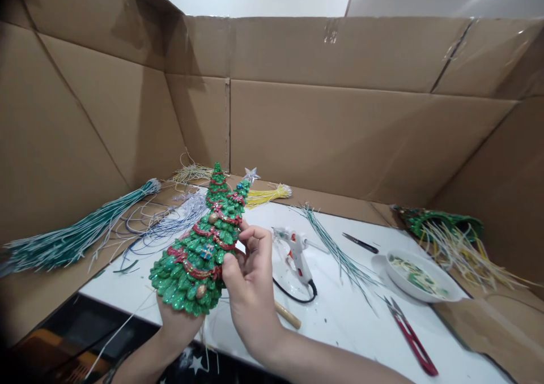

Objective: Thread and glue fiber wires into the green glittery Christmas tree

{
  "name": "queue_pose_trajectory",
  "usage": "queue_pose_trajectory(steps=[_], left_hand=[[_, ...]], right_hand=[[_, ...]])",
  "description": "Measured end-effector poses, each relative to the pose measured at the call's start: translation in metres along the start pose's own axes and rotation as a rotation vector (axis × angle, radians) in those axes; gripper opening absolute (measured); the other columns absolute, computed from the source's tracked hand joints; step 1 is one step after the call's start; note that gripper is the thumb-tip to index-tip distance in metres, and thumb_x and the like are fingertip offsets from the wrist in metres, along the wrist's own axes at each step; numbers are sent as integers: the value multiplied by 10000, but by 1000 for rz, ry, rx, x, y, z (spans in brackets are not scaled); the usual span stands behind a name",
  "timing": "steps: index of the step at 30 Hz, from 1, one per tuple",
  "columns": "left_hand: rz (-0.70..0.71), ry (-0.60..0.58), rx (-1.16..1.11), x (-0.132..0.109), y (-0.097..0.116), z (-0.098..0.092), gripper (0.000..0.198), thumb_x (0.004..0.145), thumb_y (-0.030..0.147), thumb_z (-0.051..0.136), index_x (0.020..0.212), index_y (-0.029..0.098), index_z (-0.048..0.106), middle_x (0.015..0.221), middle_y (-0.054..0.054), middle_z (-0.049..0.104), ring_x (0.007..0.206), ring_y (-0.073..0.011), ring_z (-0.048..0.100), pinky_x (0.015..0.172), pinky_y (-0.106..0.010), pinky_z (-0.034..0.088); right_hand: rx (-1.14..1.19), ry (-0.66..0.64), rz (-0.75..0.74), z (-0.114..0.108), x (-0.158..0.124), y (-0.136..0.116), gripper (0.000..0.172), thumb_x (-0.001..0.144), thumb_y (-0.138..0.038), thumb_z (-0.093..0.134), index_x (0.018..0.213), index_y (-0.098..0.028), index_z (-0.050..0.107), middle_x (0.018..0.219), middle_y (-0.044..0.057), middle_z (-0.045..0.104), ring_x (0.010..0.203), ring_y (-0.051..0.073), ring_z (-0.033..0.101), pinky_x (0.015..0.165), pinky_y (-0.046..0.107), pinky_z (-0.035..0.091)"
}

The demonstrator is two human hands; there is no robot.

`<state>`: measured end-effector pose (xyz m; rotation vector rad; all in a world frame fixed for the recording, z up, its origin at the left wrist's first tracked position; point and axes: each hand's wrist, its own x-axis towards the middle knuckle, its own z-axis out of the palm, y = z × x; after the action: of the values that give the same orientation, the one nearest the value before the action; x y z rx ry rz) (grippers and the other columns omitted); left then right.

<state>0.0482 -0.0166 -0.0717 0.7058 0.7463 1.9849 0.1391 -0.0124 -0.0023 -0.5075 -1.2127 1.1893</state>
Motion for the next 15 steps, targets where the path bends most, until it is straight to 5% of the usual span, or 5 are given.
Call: queue_pose_trajectory(steps=[7, 11, 15], left_hand=[[-3, -74, 145, 2, 13, -14, 302, 444, 190, 900, 669, 263, 712, 792, -45, 752, 855, -317, 714, 905, -471, 562], [6, -57, 132, 2, 16, -12, 348, 519, 238, 873, 837, 311, 750, 902, -30, 765, 936, -332, 708, 900, -506, 562], [40, -32, 153, 2, 15, -6, 336, 535, 273, 864, 857, 277, 770, 880, -43, 774, 908, -330, 716, 884, -482, 576]], right_hand=[[83, -20, 36, 1, -3, -4, 296, 871, -220, 615, 1080, -356, 456, 1223, -10, 561, 1063, 160, 582, 881, 335, 494], [204, -70, 132, -2, -3, -8, 538, 801, -280, 674, 1263, -373, 413, 1416, 39, 478, 1217, 244, 537, 949, 431, 497], [160, -54, 151, -3, -1, -8, 609, 794, -275, 698, 1314, -374, 397, 1463, 48, 460, 1265, 251, 522, 1029, 465, 460]])
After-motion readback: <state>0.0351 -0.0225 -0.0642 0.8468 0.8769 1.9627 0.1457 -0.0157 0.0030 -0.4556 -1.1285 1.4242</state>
